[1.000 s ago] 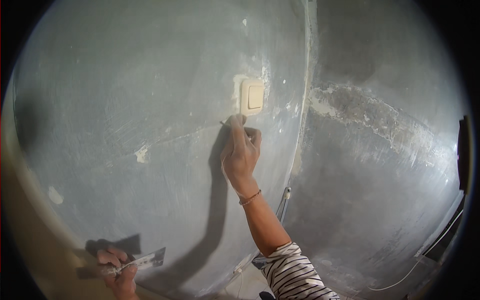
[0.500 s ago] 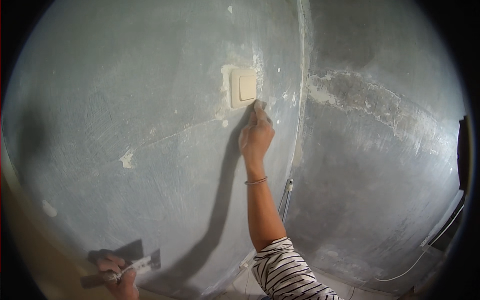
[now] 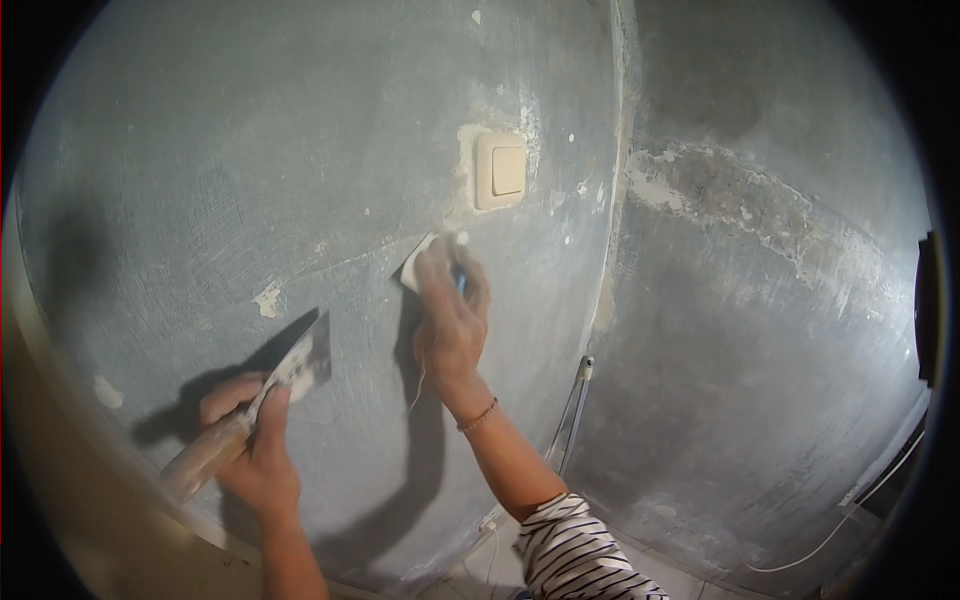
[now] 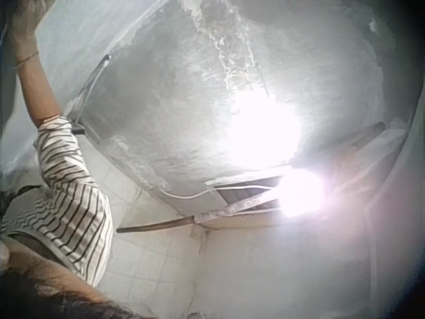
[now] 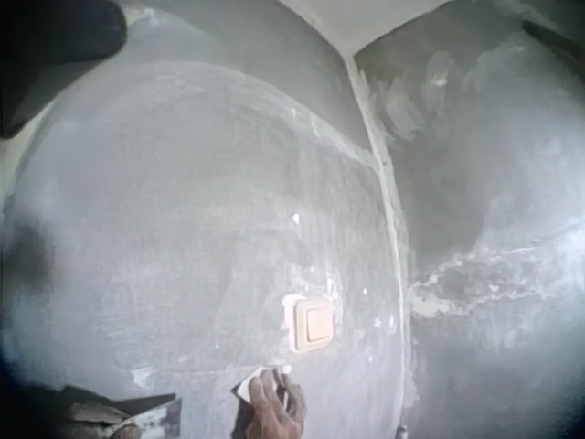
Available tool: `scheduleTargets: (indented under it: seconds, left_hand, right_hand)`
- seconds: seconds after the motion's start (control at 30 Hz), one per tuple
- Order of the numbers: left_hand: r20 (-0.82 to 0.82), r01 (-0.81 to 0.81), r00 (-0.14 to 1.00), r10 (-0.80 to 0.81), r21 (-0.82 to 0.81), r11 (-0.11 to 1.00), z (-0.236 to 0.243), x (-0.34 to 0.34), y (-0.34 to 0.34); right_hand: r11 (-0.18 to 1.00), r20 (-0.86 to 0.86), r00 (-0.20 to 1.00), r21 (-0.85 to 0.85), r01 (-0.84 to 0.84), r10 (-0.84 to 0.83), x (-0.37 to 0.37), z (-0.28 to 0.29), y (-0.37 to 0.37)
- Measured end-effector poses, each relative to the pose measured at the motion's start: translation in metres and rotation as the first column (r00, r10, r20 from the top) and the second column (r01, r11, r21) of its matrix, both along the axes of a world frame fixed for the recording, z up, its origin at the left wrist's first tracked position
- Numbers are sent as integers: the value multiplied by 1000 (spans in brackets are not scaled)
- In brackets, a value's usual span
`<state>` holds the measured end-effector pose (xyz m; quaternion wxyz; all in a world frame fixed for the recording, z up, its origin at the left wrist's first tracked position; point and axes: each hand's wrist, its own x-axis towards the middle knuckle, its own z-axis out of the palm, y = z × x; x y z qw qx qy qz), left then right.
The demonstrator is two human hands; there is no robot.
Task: Sand and smooth a patched wall surface using a putty knife and sandpaper block.
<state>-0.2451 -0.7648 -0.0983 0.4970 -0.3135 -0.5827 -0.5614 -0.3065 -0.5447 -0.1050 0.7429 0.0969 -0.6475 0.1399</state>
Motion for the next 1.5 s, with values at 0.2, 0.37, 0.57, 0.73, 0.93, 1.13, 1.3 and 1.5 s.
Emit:
scheduleTargets:
  seconds: [0.2, 0.37, 0.57, 0.73, 0.93, 1.13, 1.3, 1.5]
  left_hand:
    - [-15, 75, 997, -74, 76, 994, 2, -13, 20]
    - [-12, 62, 998, -61, 112, 992, 17, -12, 43]
    - [64, 9, 998, -17, 114, 993, 20, -15, 49]
    - [145, 101, 980, -133, 210, 973, 22, -11, 71]
    - [63, 19, 998, -31, 189, 982, 11, -18, 84]
    - [57, 3, 998, -21, 295, 956, 23, -18, 105]
    - [59, -15, 998, -7, 369, 929, 24, -18, 113]
    - [72, -49, 997, 28, 310, 949, 38, -14, 124]
  right_hand:
    - [947, 38, 966, -212, -243, 257, -6, -9, 17]
    - [982, 96, 977, -19, -189, 190, 5, -10, 22]
    - [982, 99, 980, 57, -178, 171, 17, 2, -14]
    - [994, 138, 985, 28, -105, 101, 17, 7, 6]
    - [998, 118, 991, -8, -60, 60, 12, 0, 4]
    - [991, 117, 987, 70, -116, 107, 9, 5, 23]
    - [990, 103, 993, 122, -71, 59, 15, 39, 30]
    - [985, 100, 993, 155, -79, 64, 13, 36, 38]
